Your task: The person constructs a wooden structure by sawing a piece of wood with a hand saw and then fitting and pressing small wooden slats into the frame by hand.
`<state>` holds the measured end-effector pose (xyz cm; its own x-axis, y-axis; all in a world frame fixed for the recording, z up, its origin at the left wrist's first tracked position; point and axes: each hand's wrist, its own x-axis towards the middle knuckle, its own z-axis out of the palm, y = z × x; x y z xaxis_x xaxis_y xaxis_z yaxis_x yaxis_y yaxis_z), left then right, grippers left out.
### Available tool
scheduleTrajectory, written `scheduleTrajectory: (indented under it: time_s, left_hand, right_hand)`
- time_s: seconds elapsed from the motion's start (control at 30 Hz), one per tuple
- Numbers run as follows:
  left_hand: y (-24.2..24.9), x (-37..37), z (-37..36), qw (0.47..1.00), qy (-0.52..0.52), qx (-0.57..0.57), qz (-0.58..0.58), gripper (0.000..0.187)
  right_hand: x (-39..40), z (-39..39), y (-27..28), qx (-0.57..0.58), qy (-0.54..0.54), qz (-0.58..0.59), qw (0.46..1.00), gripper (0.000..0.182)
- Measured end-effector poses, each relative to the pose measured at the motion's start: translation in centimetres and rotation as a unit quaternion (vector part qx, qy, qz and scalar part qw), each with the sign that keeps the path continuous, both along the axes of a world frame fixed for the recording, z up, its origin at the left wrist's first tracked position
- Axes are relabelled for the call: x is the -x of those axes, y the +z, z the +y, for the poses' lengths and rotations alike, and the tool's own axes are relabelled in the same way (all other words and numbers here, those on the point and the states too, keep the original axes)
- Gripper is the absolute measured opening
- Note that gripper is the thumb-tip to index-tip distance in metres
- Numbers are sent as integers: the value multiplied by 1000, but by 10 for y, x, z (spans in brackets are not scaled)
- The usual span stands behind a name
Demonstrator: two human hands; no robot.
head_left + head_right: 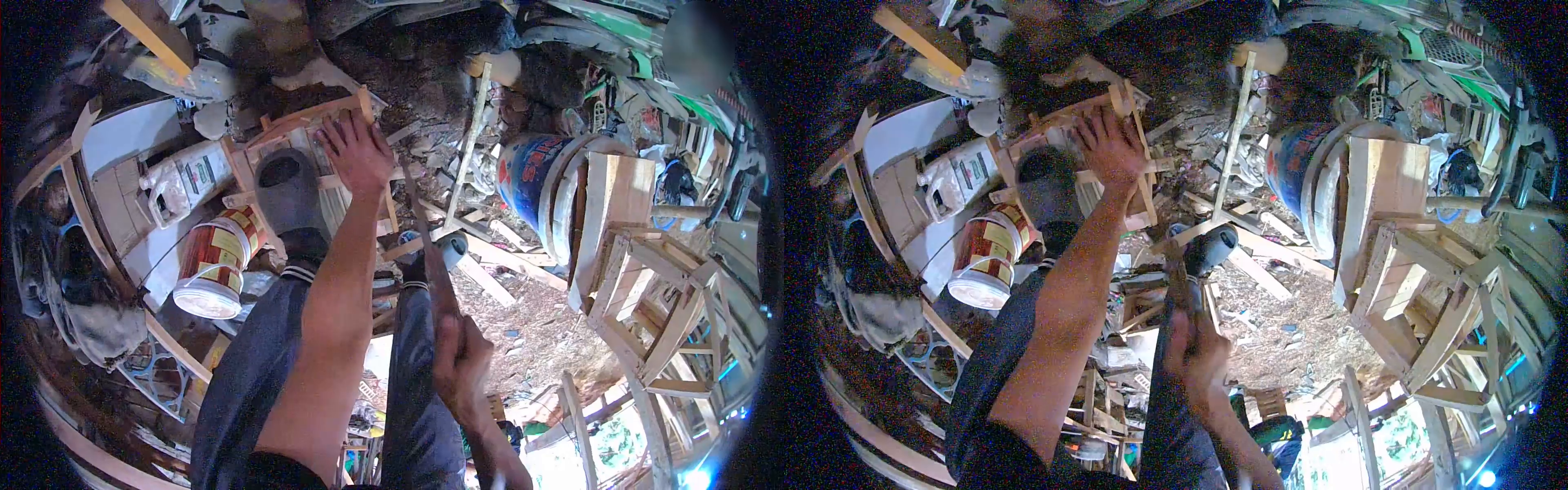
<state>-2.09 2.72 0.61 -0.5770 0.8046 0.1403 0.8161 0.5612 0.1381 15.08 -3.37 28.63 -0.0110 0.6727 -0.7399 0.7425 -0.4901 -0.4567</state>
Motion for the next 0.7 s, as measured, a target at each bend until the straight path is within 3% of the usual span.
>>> scheduleTrajectory:
  time_s: [0.03,0.17,0.27,0.53,0.7]
  left_hand:
    - [-1,0,-3,1000,3,14,3,45]
    - [-1,-5,-1,1000,5,4,-10,43]
    - [0,-7,0,1000,2,3,-3,43]
    - [1,-9,-3,998,14,38,-47,44]
    - [-8,-8,-2,999,15,45,-11,42]
  right_hand:
    - [10,0,-8,-10,-52,39,998,33]
    - [17,-9,-21,-72,-29,52,996,32]
    - [21,4,-20,-18,-70,34,997,34]
    - [19,6,-25,-34,-49,14,998,39]
    - [61,41,-125,-75,10,-25,997,31]
